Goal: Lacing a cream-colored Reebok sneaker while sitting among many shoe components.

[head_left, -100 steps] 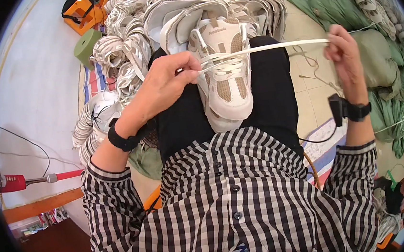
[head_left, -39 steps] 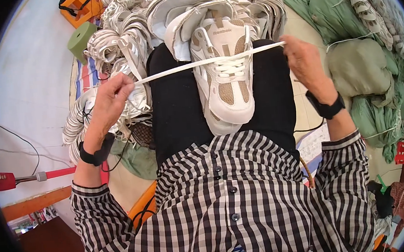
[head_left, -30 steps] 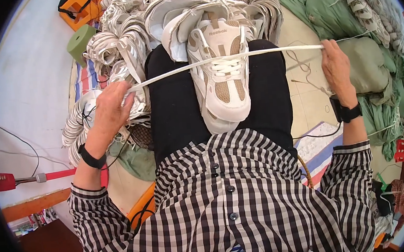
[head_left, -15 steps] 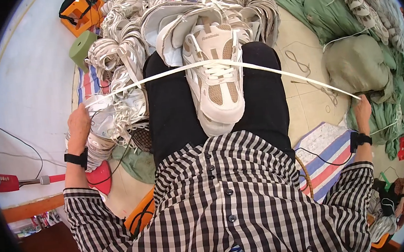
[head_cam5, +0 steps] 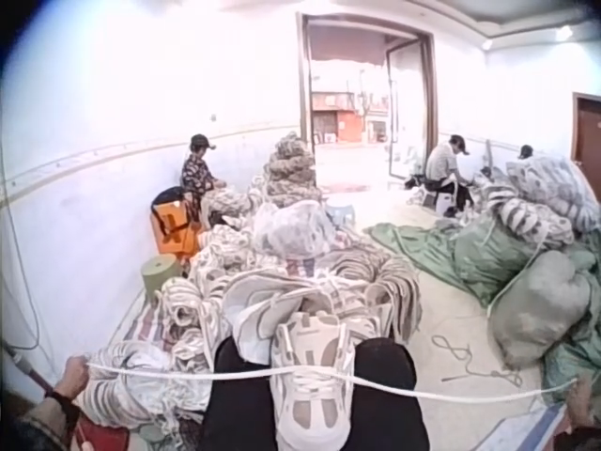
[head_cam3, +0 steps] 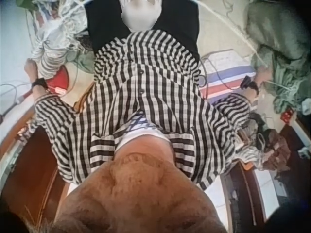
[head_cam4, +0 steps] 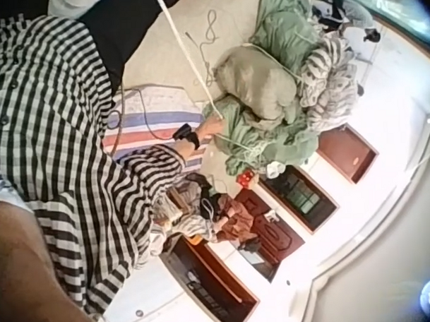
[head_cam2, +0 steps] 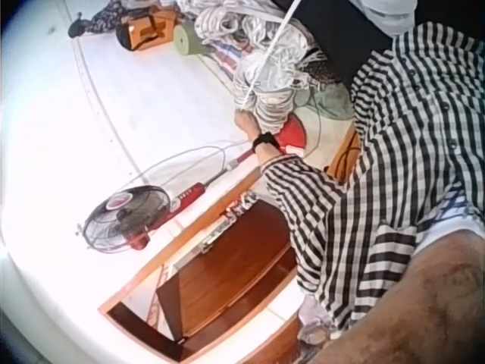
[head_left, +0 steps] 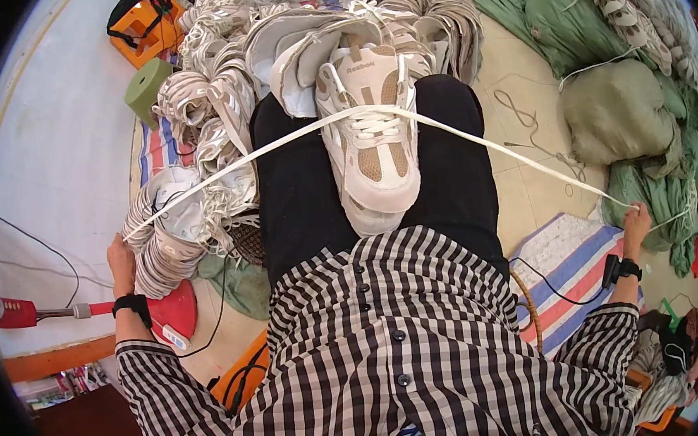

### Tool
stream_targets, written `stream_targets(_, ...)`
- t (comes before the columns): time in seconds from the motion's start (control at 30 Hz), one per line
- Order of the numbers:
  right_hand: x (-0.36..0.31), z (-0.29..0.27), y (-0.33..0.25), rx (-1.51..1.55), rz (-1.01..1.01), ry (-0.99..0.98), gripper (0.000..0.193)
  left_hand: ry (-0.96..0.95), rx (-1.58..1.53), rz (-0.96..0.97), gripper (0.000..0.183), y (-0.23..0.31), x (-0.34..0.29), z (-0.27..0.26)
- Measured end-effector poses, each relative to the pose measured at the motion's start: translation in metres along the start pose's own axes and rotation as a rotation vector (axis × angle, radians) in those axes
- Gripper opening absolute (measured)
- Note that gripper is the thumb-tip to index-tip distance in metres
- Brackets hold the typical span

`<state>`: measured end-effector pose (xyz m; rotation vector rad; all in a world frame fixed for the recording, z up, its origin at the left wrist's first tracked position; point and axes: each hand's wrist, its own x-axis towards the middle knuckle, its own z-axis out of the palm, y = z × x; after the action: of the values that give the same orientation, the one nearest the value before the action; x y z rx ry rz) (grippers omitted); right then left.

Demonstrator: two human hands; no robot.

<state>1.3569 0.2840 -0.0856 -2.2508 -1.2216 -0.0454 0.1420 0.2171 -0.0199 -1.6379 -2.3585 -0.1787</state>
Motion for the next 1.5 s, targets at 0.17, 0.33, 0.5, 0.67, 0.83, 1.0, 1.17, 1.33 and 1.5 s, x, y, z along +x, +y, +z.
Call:
stream_targets(0.17, -0.045, 0.021, -0.187, 0.679, -0.152, -0.259, 0.025, 0.000, 0.037, 0.005, 0.017, 0.004, -0.012, 0.015)
stream_targets(0.33, -0.114, 0.037, -0.389, 0.969, -0.413, -0.662, 0.015, 0.009, 0.039, 0.015, 0.015, 0.013, -0.020, 0.030)
stream_targets(0.5, -0.156, 0.059, -0.495, 1.168, -0.457, -0.883, 0.008, 0.001, 0.017, 0.012, 0.013, 0.001, -0.041, 0.049)
stream_targets(0.67, -0.153, 0.079, -0.510, 0.964, -0.477, -0.759, 0.007, -0.023, 0.008, -0.045, 0.011, -0.005, -0.061, 0.065)
stream_targets(0.83, -0.152, 0.088, -0.502, 1.017, -0.467, -0.743, 0.007, -0.010, -0.024, -0.081, 0.008, 0.014, -0.071, 0.072)
stream_targets(1.0, -0.153, 0.091, -0.502, 0.976, -0.496, -0.730, 0.007, 0.141, -0.167, 0.111, 0.006, 0.065, -0.054, 0.051)
stream_targets(1.17, -0.156, 0.090, -0.506, 0.821, -0.605, -0.562, 0.008, -0.049, -0.654, -0.040, 0.004, 0.176, -0.026, -0.007)
stream_targets(1.33, -0.157, 0.082, -0.509, 0.667, -0.840, -0.366, 0.004, -0.008, -0.854, 0.195, 0.008, 0.302, -0.023, -0.071)
stream_targets(1.5, -0.157, 0.074, -0.515, 0.587, -0.883, -0.347, 0.007, -0.158, -1.310, 0.266, 0.008, 0.391, -0.020, -0.113)
